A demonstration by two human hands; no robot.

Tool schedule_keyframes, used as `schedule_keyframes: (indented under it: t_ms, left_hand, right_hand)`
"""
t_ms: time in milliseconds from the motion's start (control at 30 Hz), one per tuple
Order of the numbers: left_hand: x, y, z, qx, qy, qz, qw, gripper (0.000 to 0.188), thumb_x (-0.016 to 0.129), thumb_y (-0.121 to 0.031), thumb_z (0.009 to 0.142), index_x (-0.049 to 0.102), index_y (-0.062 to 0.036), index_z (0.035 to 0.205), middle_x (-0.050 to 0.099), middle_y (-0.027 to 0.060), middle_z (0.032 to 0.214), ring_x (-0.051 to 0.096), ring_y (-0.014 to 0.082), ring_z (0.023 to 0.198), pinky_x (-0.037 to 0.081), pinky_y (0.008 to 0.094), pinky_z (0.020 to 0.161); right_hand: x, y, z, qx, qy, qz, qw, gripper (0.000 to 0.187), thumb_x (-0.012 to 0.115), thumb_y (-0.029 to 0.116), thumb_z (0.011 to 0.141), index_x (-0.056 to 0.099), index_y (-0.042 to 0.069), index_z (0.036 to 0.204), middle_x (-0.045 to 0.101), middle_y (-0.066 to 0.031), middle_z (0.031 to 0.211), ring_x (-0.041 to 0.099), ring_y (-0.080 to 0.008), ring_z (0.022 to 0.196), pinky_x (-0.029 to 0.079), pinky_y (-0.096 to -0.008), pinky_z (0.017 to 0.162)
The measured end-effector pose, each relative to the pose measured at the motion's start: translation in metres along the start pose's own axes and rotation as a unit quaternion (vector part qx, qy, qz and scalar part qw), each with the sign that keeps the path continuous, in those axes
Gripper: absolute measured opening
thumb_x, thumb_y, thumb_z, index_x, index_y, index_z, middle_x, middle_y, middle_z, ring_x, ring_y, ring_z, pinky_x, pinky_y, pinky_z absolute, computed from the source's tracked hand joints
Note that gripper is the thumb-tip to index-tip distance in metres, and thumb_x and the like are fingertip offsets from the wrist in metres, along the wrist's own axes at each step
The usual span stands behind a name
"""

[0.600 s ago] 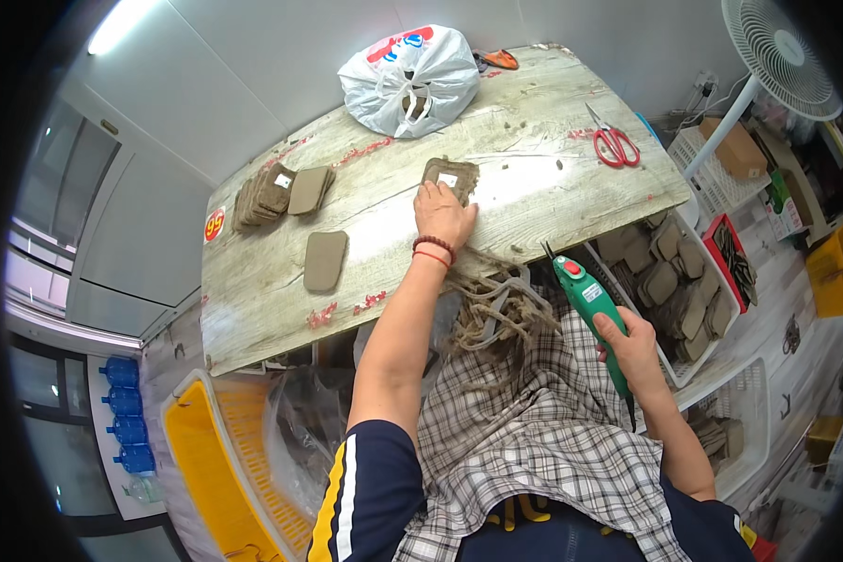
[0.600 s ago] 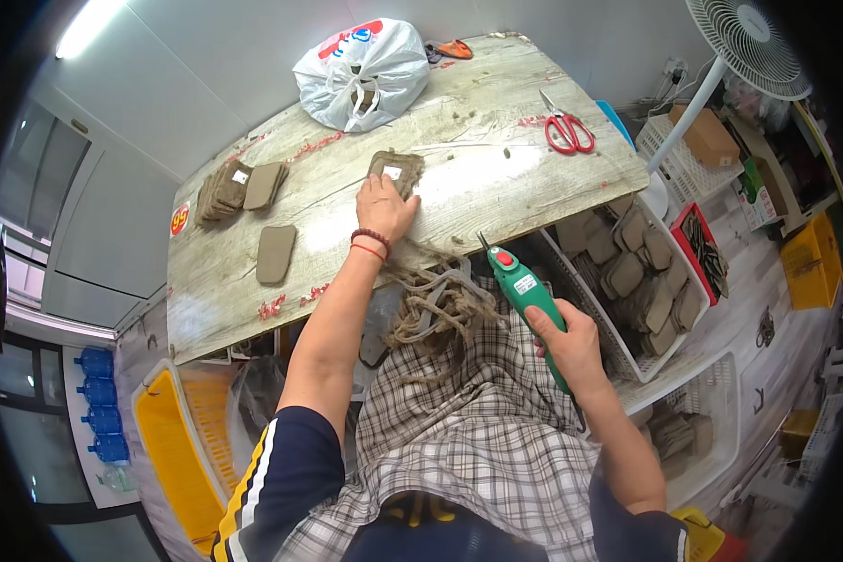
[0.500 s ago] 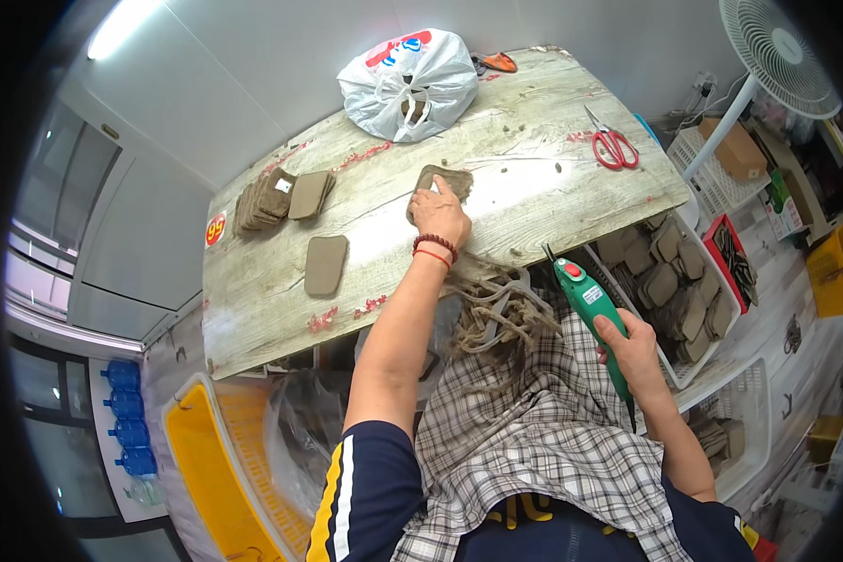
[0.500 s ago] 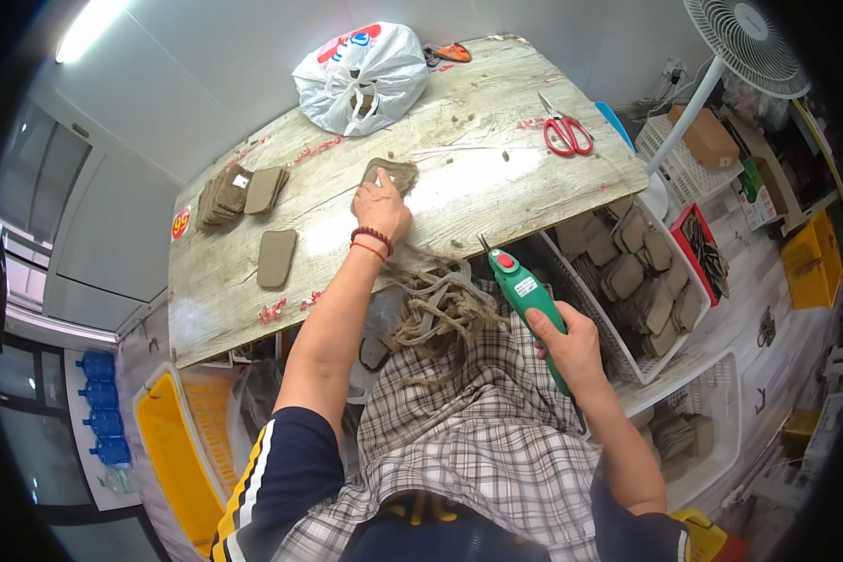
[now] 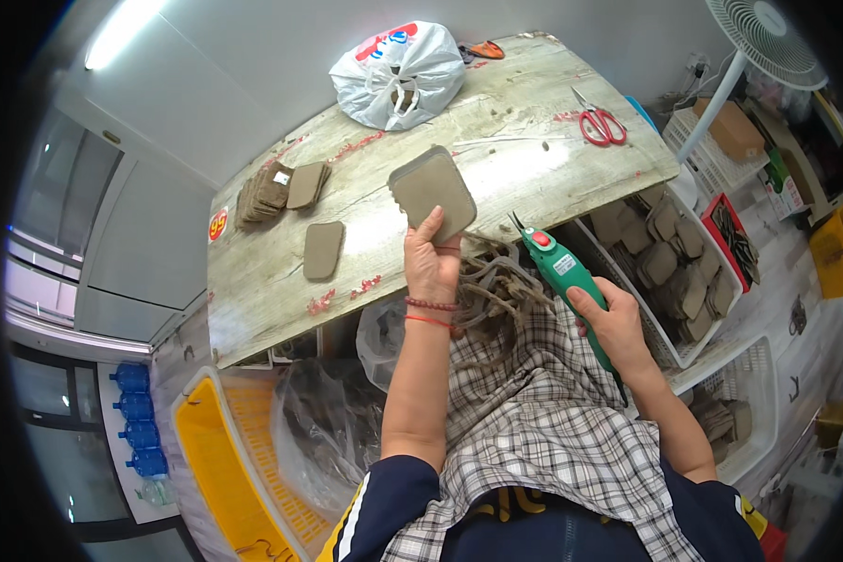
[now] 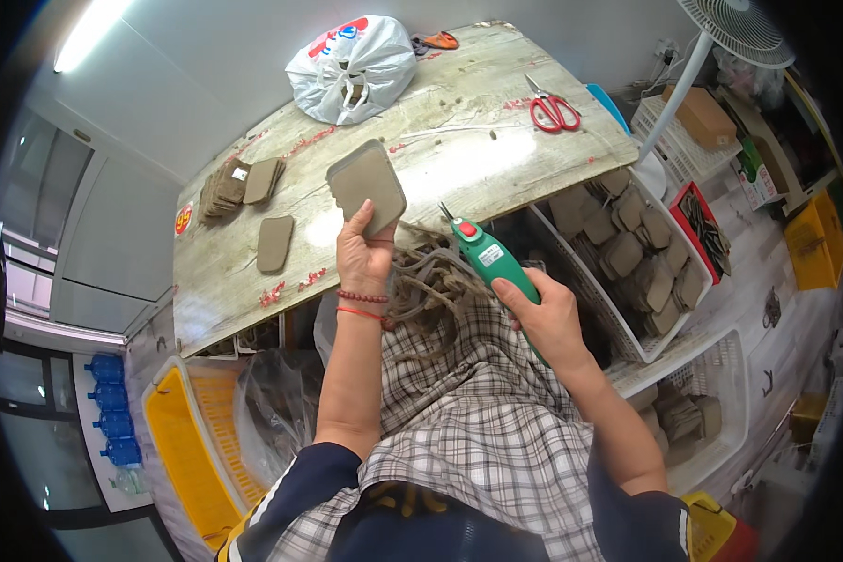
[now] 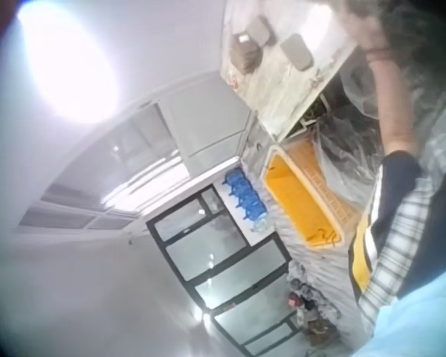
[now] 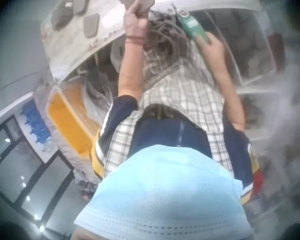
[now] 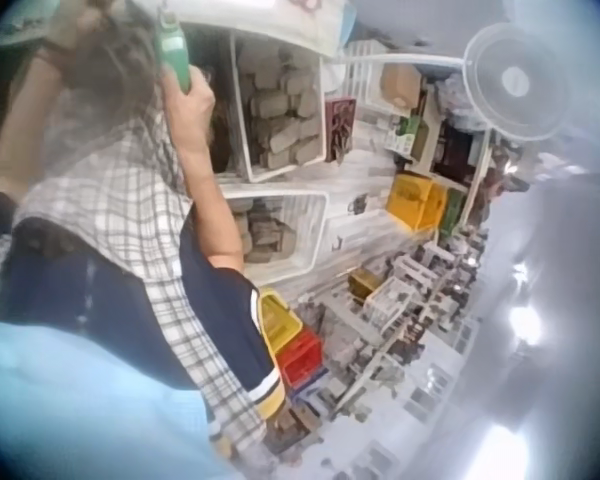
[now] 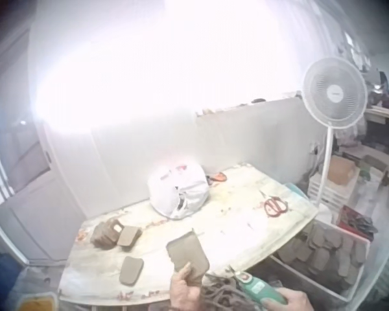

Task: The person uses a green electric trimmer to trim excess fabric from square pads. They pick up each pad from a stack, trim the edges, and place the finished pad into a white basket. The process is repeated for multiple pads.

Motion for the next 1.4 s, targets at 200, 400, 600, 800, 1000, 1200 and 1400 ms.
schedule_keyframes:
  t_ms: [200, 400, 600, 800, 1000, 1200, 1400]
  left_hand:
    - [0.016, 0.031, -0.020, 0.018, 0.007, -0.069, 0.997, 0.038, 0.060, 0.006, 0.087, 0.051, -0.0051, 0.122, 0.059, 0.0064, 0.120, 0.058, 0.0226, 0.110, 0.050, 0.0391, 0.097]
    - [0.020, 0.049, -0.029, 0.008, -0.012, -0.095, 0.995, 0.038, 0.061, 0.004, 0.087, 0.052, -0.0052, 0.123, 0.059, 0.0072, 0.121, 0.057, 0.0233, 0.111, 0.048, 0.0411, 0.099]
    - [0.020, 0.060, -0.039, -0.019, -0.006, -0.064, 0.998, 0.034, 0.061, 0.003, 0.088, 0.053, -0.0028, 0.120, 0.059, 0.0088, 0.119, 0.058, 0.0236, 0.110, 0.047, 0.0409, 0.100]
    - [0.021, 0.077, -0.055, -0.065, 0.024, -0.046, 0.997, 0.034, 0.059, 0.004, 0.089, 0.052, -0.0031, 0.121, 0.059, 0.0088, 0.119, 0.058, 0.0235, 0.110, 0.048, 0.0387, 0.099]
    - [0.020, 0.087, -0.073, -0.107, 0.034, -0.036, 0.993, 0.036, 0.058, 0.006, 0.088, 0.050, -0.0019, 0.122, 0.059, 0.0100, 0.120, 0.059, 0.0236, 0.110, 0.049, 0.0386, 0.098]
    - [0.017, 0.083, -0.082, -0.162, 0.065, 0.024, 0.984, 0.035, 0.058, 0.006, 0.088, 0.052, -0.0019, 0.121, 0.061, 0.0101, 0.118, 0.061, 0.0224, 0.108, 0.052, 0.0368, 0.092]
    - [0.007, 0.061, -0.075, -0.225, 0.112, 0.153, 0.956, 0.037, 0.060, 0.007, 0.084, 0.053, -0.0003, 0.120, 0.065, 0.0122, 0.111, 0.065, 0.0218, 0.097, 0.056, 0.0358, 0.084]
  right_hand:
    - [-0.002, 0.004, -0.009, 0.010, -0.005, 0.006, 1.000, 0.036, 0.068, 0.035, 0.088, 0.065, -0.001, 0.092, 0.057, -0.0004, 0.067, 0.051, -0.0061, 0.053, 0.043, -0.0228, 0.049]
    - [-0.001, 0.007, -0.012, 0.020, 0.000, 0.002, 1.000, 0.036, 0.068, 0.035, 0.088, 0.065, -0.001, 0.093, 0.057, -0.0007, 0.066, 0.051, -0.0062, 0.053, 0.043, -0.0229, 0.050]
    - [-0.003, 0.014, -0.011, 0.009, -0.006, -0.001, 1.000, 0.037, 0.068, 0.035, 0.088, 0.065, -0.001, 0.094, 0.057, -0.0004, 0.067, 0.051, -0.0058, 0.054, 0.043, -0.0225, 0.050]
    - [-0.007, 0.016, -0.007, 0.002, -0.017, 0.005, 1.000, 0.037, 0.068, 0.036, 0.088, 0.065, 0.000, 0.093, 0.055, 0.0006, 0.067, 0.050, -0.0055, 0.054, 0.043, -0.0223, 0.050]
    - [-0.014, 0.019, -0.002, -0.009, -0.023, 0.020, 0.999, 0.039, 0.068, 0.039, 0.087, 0.064, 0.000, 0.091, 0.055, 0.0006, 0.067, 0.051, -0.0056, 0.055, 0.043, -0.0221, 0.051]
    - [-0.024, 0.022, -0.001, -0.004, -0.002, 0.011, 1.000, 0.038, 0.068, 0.037, 0.088, 0.064, 0.000, 0.093, 0.055, 0.0002, 0.068, 0.052, -0.0055, 0.056, 0.045, -0.0228, 0.052]
    - [-0.037, 0.020, -0.004, -0.002, 0.047, -0.012, 0.999, 0.037, 0.069, 0.034, 0.087, 0.064, -0.002, 0.097, 0.056, -0.0006, 0.071, 0.053, -0.0058, 0.059, 0.045, -0.0229, 0.052]
Point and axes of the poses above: each hand's wrist, its own z-axis towards the middle knuckle, its own x-axis out of the palm, y = z × x, the point moved 10 cm from there along z, towards the middle knuckle
